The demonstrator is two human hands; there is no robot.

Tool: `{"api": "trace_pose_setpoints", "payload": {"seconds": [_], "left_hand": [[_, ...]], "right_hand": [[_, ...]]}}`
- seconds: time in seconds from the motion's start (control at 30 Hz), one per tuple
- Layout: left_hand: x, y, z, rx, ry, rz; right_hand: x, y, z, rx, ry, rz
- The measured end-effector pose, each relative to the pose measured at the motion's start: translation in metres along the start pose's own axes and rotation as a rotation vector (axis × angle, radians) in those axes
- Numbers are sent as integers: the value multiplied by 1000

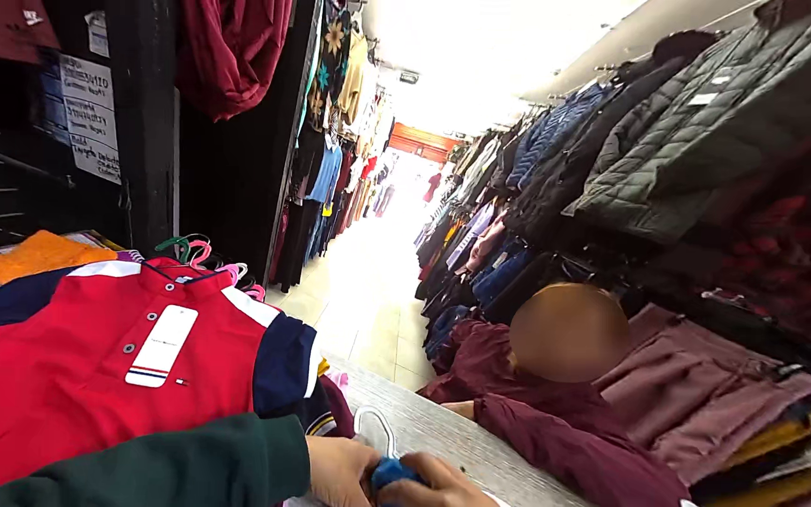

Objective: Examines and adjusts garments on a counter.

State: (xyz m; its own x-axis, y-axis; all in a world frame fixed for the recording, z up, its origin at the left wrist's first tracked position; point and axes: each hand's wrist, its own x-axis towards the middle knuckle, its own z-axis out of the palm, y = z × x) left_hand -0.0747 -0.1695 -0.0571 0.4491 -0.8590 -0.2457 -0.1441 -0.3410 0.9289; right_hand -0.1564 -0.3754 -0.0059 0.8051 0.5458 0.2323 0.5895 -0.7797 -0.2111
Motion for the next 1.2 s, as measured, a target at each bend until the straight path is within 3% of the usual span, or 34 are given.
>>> {"api": "trace_pose_setpoints", "payload": {"seconds": [0.17,0.33,0.37,0.47,0.53,1.2], "left_hand": [[1,-2,-1,36,-26,-39],[-3,1,-1,13,-34,-39],[-3,1,-1,11,-33,-32],[-3,0,0,4,-15,-26],[-2,-3,-1,1,-8,-52],[-1,-5,-2,-27,-4,-28]], "right_hand": [[2,37,-10,-113,-81,355],[-1,3,-25,-71,295,126],[0,-1,-22,-64,292,103],[2,-4,4,-30,19,154],[4,-5,17,-76,-62,184],[3,-1,20,-129,-38,161]]}}
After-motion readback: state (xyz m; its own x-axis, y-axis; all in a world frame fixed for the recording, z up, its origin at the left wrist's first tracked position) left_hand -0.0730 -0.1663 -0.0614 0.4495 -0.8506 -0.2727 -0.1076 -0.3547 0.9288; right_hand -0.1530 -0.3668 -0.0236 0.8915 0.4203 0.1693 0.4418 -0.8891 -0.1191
